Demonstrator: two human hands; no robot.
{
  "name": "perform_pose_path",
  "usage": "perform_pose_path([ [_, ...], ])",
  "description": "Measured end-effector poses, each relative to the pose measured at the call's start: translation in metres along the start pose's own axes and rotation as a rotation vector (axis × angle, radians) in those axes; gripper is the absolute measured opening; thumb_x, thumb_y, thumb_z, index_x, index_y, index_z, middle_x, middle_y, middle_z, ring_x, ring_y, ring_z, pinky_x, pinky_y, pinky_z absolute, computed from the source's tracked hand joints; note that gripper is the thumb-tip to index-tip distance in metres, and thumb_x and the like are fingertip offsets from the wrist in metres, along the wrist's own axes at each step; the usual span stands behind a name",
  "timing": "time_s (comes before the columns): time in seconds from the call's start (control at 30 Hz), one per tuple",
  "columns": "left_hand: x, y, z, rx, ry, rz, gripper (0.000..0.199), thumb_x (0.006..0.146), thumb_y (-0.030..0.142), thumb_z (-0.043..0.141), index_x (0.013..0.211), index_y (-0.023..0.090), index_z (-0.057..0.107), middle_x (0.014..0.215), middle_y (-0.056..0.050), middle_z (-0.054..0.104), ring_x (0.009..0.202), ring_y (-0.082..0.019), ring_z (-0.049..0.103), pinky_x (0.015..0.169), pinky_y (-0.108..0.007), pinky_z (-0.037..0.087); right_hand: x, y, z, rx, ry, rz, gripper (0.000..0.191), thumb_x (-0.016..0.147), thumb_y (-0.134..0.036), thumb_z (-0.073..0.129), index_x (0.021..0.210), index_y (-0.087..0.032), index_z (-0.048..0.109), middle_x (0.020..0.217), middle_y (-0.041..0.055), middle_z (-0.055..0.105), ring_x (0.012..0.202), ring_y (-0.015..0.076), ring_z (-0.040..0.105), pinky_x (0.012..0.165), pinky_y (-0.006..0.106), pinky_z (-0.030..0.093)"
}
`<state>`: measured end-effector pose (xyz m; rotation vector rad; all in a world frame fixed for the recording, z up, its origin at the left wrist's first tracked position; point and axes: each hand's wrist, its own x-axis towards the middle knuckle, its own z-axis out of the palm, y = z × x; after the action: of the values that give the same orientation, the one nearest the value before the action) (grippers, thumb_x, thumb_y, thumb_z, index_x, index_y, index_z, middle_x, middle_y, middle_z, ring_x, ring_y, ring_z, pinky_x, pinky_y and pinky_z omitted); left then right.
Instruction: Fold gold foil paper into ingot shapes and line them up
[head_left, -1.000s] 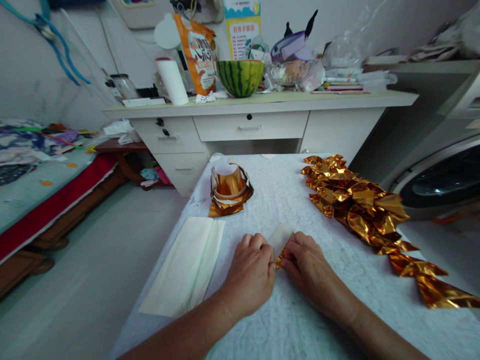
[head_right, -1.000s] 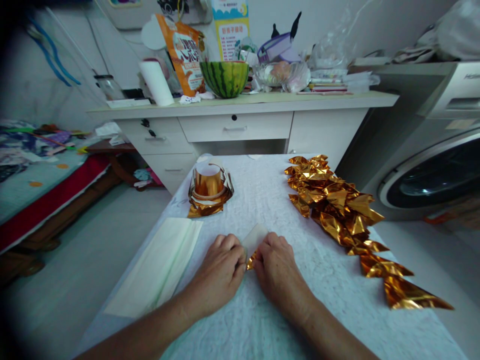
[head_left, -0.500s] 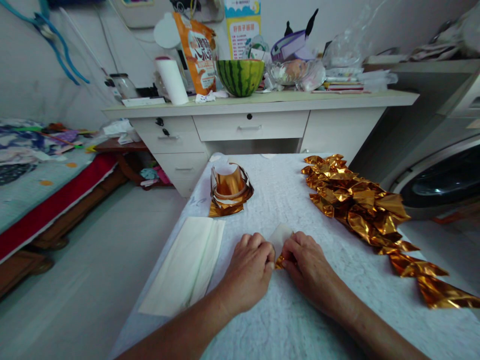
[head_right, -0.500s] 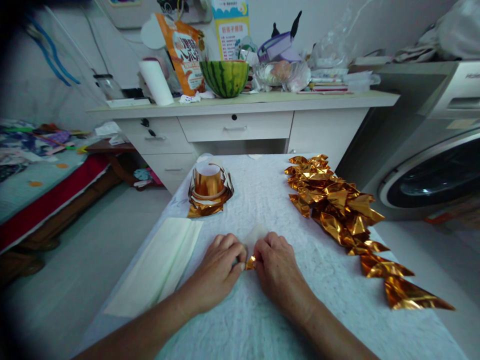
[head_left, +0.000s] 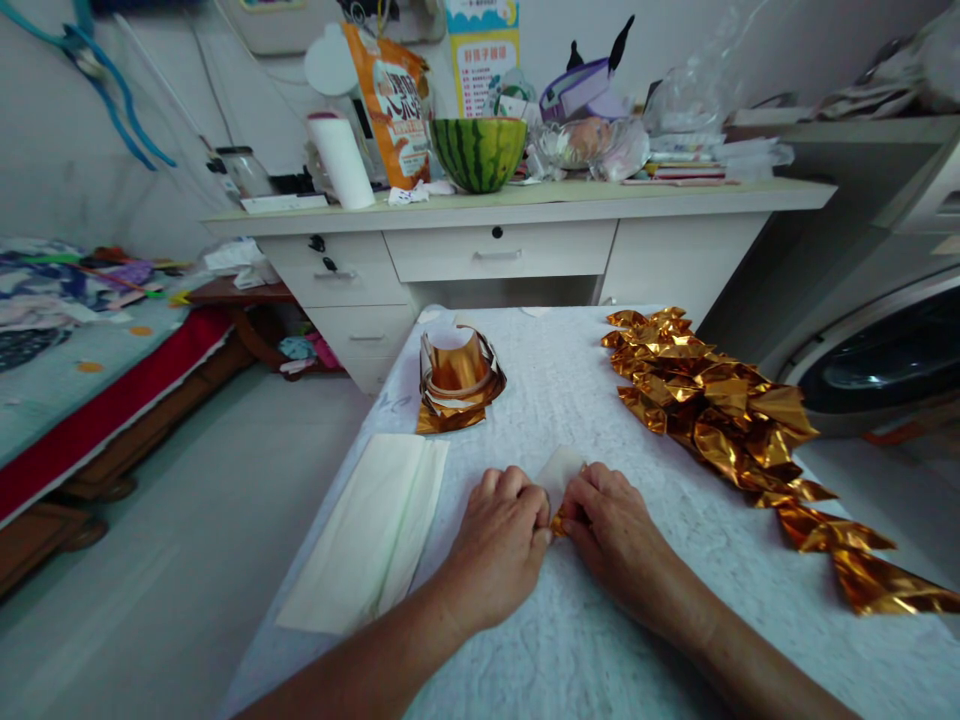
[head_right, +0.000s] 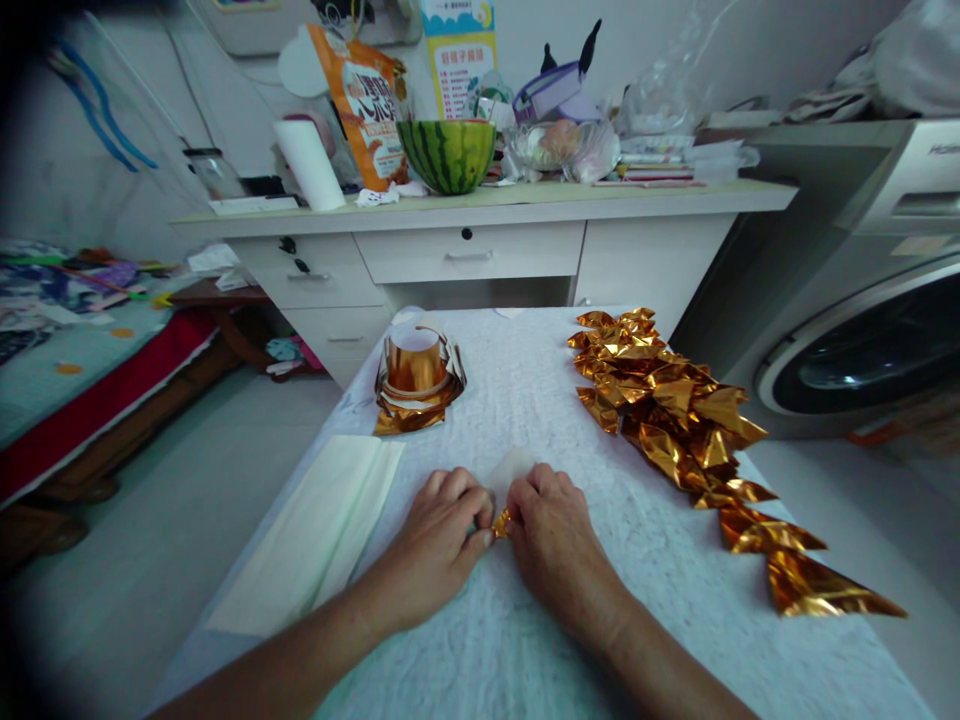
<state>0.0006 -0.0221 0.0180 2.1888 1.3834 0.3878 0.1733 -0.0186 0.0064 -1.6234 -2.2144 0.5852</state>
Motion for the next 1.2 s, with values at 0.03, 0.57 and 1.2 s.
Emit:
perform_pose_path([
  [0.03,0.0,0.0,-0.001,-0.001,-0.006,-0.003,0.008,0.084,0.014,0.054,0.082,0.022,0.051,0.096,-0.001,0.051,0.098,-0.022,0.043,0.088,-0.037,0.037,0.0,0.0,0.0,-0.002,0.0,0.0,0.013,0.08,-0.007,0.053,0.076,-0.019,0.058,0.087,0.0052,0.053,0.082,0.0205,0.047,0.073,0.034,0.037],
  [0.57,0.003,0.001,-0.001,0.002,-0.014,-0.025,0.007,0.084,0.016,0.053,0.081,0.022,0.051,0.097,-0.002,0.051,0.098,-0.022,0.042,0.087,-0.036,0.037,-0.002,0.0,0.001,-0.024,0.024,-0.011,0.006,0.082,-0.017,0.061,0.082,-0.02,0.056,0.089,0.0054,0.053,0.083,0.0219,0.048,0.072,0.034,0.037],
  [1.2,0.003,-0.002,-0.001,-0.005,-0.011,0.01,0.01,0.082,0.011,0.051,0.082,0.021,0.052,0.098,-0.002,0.051,0.098,-0.022,0.043,0.084,-0.035,0.036,0.0,0.009,-0.01,0.135,-0.097,-0.064,0.055,0.087,-0.008,0.046,0.135,-0.034,0.052,0.099,0.0051,0.055,0.092,0.0207,0.052,0.085,0.037,0.043],
])
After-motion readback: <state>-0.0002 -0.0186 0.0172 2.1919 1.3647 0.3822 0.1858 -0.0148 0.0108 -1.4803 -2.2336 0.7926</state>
